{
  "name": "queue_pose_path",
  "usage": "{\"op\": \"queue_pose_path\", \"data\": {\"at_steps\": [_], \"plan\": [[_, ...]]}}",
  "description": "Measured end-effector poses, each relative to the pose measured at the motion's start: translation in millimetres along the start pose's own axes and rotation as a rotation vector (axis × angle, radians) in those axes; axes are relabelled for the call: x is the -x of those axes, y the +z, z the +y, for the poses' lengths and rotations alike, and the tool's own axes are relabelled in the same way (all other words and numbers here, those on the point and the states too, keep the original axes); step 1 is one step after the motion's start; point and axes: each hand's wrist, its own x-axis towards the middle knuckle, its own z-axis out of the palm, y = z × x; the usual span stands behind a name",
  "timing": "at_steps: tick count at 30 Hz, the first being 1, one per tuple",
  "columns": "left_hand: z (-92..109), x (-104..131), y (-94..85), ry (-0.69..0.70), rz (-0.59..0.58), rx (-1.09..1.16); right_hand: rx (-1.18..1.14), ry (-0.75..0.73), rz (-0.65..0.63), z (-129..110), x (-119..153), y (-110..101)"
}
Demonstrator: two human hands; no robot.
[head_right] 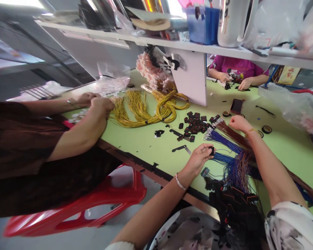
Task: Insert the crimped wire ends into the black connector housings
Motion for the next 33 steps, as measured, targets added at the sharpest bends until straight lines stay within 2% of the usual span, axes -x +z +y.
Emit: {"op": "queue_pose_path", "data": {"at_steps": [2, 4, 6, 8, 10, 12, 15, 18, 20, 23, 26, 28, 30, 33], "plan": [[0, 0, -0.6, 0.001, 0.003, -0.002, 0.010, 0.116, 0.060, -1, -1, 2], [-1, 0, -0.9, 0.002, -0.002, -0.002, 0.009, 0.272, 0.229, -1, -2, 1], [-1, 0, -0.8, -0.001, -0.010, -0.001, -0.023, 0.310, 0.350, -2, -1, -1], [-1, 0, -0.4, -0.007, -0.016, 0.001, -0.079, 0.188, 0.297, -5, -2, -3], [0, 0, -0.2, -0.009, -0.013, 0.004, -0.101, 0.046, 0.134, -9, -4, -4], [0, 0, -0.3, -0.006, -0.007, 0.004, -0.032, 0.048, 0.049, -12, -8, -4], [0, 0, -0.7, 0.001, -0.004, 0.001, 0.112, 0.188, 0.113, -16, -12, -4], [0, -1, -0.7, -0.002, -0.006, -0.001, 0.095, 0.186, 0.176, -18, -12, -9], [0, -1, -0.5, -0.004, -0.005, -0.002, -0.016, 0.110, 0.201, -21, -9, -14], [1, 0, -0.1, -0.004, -0.002, 0.001, -0.409, -0.020, 0.198, -29, 4, -19], [2, 1, 0.6, 0.001, -0.005, 0.005, -0.893, -0.114, 0.090, -40, 23, -16], [2, 1, 1.2, 0.010, -0.008, 0.009, -1.100, -0.159, 0.026, -46, 36, -7], [3, 2, 1.9, 0.027, -0.006, 0.013, -1.164, -0.168, -0.018, -50, 47, 6], [3, 3, 3.3, 0.086, 0.014, -0.002, -1.013, -0.185, -0.017, -54, 61, 28]]}}
